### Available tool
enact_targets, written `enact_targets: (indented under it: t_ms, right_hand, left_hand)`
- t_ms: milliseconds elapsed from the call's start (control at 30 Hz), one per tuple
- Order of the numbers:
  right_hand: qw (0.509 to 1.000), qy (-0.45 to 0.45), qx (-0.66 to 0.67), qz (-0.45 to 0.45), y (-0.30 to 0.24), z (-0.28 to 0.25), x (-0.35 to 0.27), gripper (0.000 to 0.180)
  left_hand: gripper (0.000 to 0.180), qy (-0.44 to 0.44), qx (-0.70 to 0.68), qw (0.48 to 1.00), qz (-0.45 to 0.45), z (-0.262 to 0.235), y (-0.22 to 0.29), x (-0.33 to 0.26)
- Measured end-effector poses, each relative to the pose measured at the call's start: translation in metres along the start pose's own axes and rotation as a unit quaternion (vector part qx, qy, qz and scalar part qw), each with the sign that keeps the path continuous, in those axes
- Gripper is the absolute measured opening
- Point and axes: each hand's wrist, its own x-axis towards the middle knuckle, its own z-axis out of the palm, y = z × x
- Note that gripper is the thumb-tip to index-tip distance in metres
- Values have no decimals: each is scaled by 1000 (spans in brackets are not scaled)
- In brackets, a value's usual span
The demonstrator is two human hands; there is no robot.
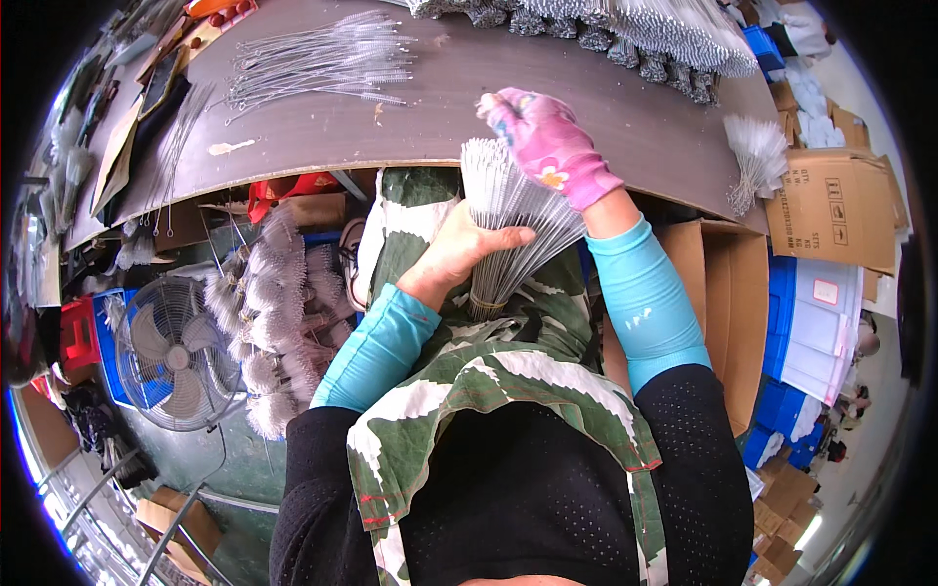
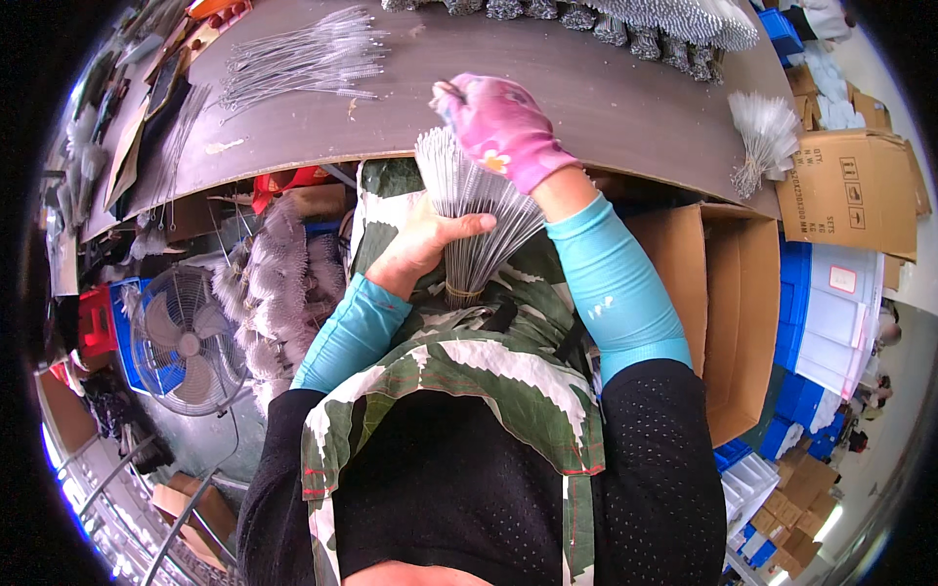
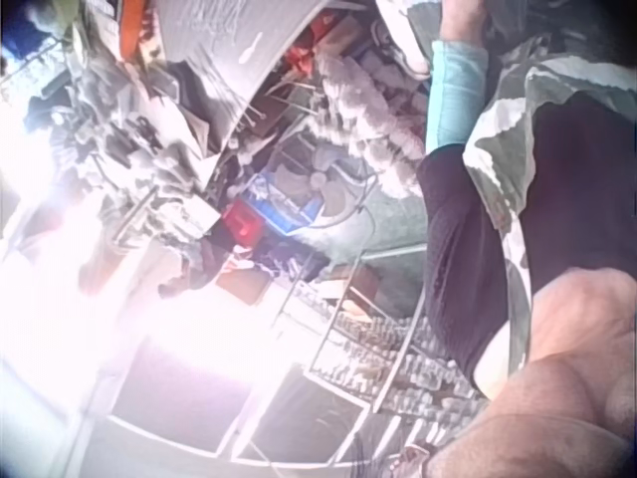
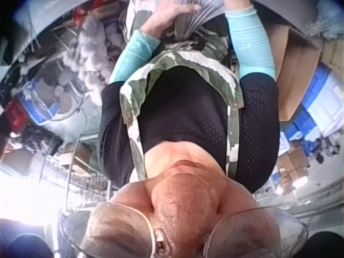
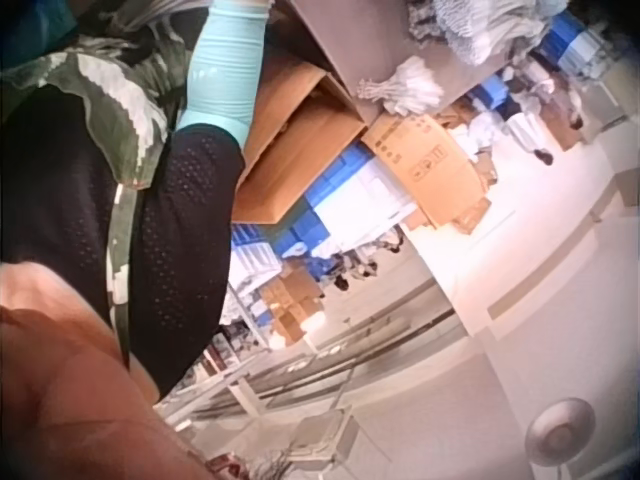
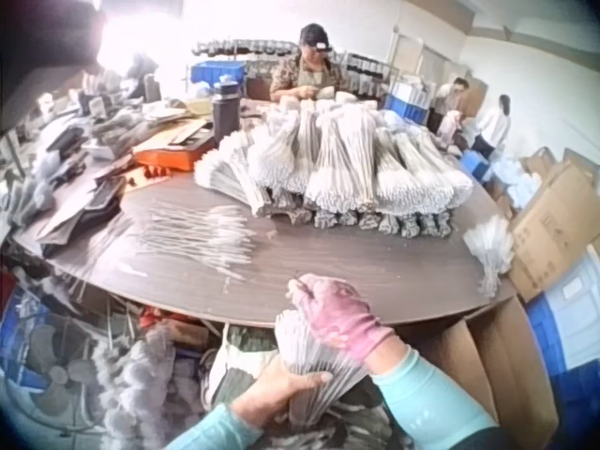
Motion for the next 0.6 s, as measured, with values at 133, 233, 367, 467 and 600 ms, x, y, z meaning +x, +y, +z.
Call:
enact_targets:
  t_ms: [133,233,367,467,600]
  right_hand:
    - [990,-100,-101,-23,23,-21,-13,30]
    - [989,-126,-38,61,6,-35,-23,35]
    - [979,-128,29,156,-7,-49,-35,31]
    - [963,-173,148,146,2,-57,-42,20]
    - [966,-175,148,125,6,-61,-46,15]
  left_hand:
    - [54,-23,25,999,-19,-21,-5,2]
    - [55,5,-25,1000,-6,-26,-7,1]
    - [54,-10,-28,999,-20,-30,-13,5]
    - [52,-6,-55,998,-33,-29,-15,7]
    - [44,3,-81,996,-40,-26,-15,8]
